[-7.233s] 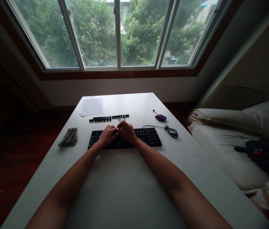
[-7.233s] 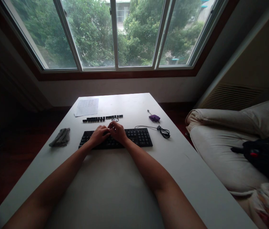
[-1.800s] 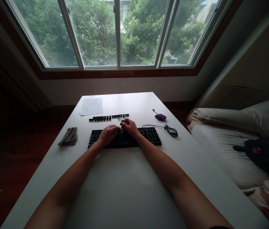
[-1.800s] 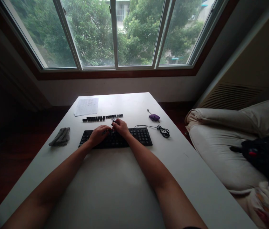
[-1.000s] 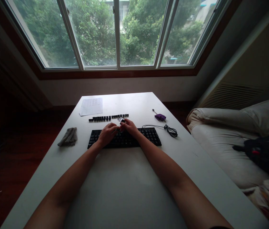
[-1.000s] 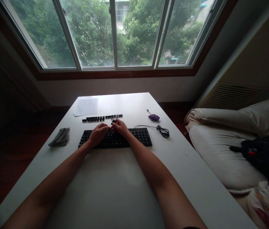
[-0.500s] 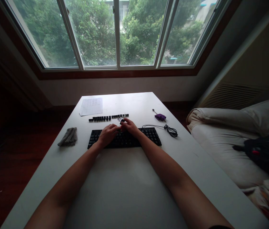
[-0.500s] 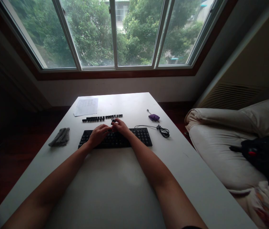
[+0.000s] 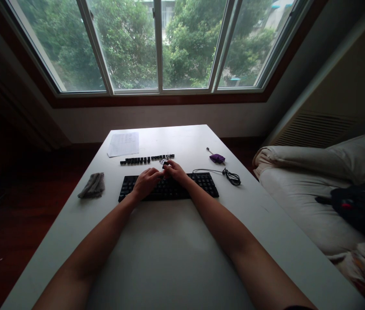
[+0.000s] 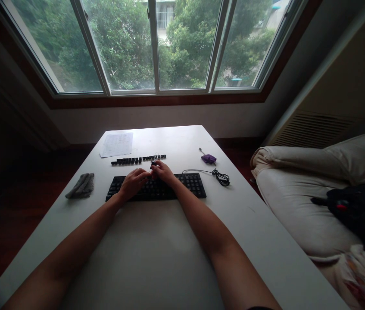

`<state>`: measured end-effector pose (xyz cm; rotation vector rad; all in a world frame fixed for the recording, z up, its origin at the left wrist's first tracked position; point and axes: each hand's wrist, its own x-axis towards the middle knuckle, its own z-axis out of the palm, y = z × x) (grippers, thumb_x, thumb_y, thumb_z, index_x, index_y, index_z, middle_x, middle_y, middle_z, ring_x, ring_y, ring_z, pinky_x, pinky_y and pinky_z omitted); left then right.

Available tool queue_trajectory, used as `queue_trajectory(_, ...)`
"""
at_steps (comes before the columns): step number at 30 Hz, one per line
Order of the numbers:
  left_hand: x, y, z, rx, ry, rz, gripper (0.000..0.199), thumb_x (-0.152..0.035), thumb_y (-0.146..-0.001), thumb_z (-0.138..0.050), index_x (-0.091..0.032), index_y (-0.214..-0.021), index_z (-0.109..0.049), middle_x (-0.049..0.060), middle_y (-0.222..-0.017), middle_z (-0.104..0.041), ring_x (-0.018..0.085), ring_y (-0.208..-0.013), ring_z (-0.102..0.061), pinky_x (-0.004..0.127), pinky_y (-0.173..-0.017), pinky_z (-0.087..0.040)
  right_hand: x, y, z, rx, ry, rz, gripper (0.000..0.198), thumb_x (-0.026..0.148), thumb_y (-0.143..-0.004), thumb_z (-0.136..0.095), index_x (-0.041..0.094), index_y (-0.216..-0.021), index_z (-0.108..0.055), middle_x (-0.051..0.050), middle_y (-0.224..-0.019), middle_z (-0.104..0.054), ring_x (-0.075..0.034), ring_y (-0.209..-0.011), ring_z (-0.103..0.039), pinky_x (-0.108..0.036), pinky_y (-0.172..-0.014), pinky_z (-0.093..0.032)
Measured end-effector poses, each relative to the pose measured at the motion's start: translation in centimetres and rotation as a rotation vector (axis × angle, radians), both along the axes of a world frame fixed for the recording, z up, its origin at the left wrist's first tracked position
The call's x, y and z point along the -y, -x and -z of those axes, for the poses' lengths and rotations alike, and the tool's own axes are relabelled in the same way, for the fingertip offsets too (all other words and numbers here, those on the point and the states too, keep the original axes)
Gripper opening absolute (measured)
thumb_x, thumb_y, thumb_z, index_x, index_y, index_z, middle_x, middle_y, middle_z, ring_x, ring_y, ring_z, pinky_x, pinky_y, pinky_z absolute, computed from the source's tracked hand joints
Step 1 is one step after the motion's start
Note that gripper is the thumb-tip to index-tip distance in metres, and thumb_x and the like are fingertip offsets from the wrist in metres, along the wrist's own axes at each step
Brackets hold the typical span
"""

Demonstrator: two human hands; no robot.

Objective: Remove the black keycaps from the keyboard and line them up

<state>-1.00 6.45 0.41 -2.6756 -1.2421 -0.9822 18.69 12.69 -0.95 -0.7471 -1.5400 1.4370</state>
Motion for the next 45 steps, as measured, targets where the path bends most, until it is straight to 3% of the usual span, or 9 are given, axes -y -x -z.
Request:
queue_trajectory(26, 0.13, -0.09, -0.23, -0.116, -0.048, 0.017, 0.031, -0.025, -0.096, -0.052, -0.027, -0.126, -0.061, 0.006, -0.103, -0.064, 0.021, -0.093, -0.059, 0.036, -0.086, -0.048, -0.34, 0.10, 0.45, 0.024, 0.016, 0.032, 0.028, 0.045, -0.084, -0.063, 0.021, -0.089, -0.051, 0.002, -0.065, -0.068, -0.014, -0.052, -0.063, -0.025, -0.052, -0.052)
queue_trajectory(38, 0.27, -0.17, -0.22, -0.084, 0.076, -0.031, 0.034, -0.029, -0.095, -0.055, -0.031, -0.128, -0.061, 0.004, -0.096, -0.067, 0.019, -0.082, -0.062, 0.032, -0.078, -0.047, -0.38, -0.02, 0.46, 0.031, -0.002, 0.054, 0.030, 0.048, -0.084, -0.062, 0.020, -0.088, -0.053, 0.002, -0.061, -0.066, -0.014, -0.051, -0.063, -0.025, -0.052, -0.052)
queue_trajectory(45, 0.32, -0.18, -0.39, -0.007, 0.151, -0.011, 0.022, -0.029, -0.097, -0.050, -0.026, -0.112, -0.066, 0.003, -0.100, -0.069, 0.019, -0.087, -0.065, 0.030, -0.079, -0.048, -0.26, 0.07, 0.35, 0.032, -0.009, 0.041, 0.031, 0.049, -0.086, -0.060, 0.020, -0.092, -0.051, 0.000, -0.067, -0.070, -0.014, -0.052, -0.064, -0.022, -0.047, -0.047)
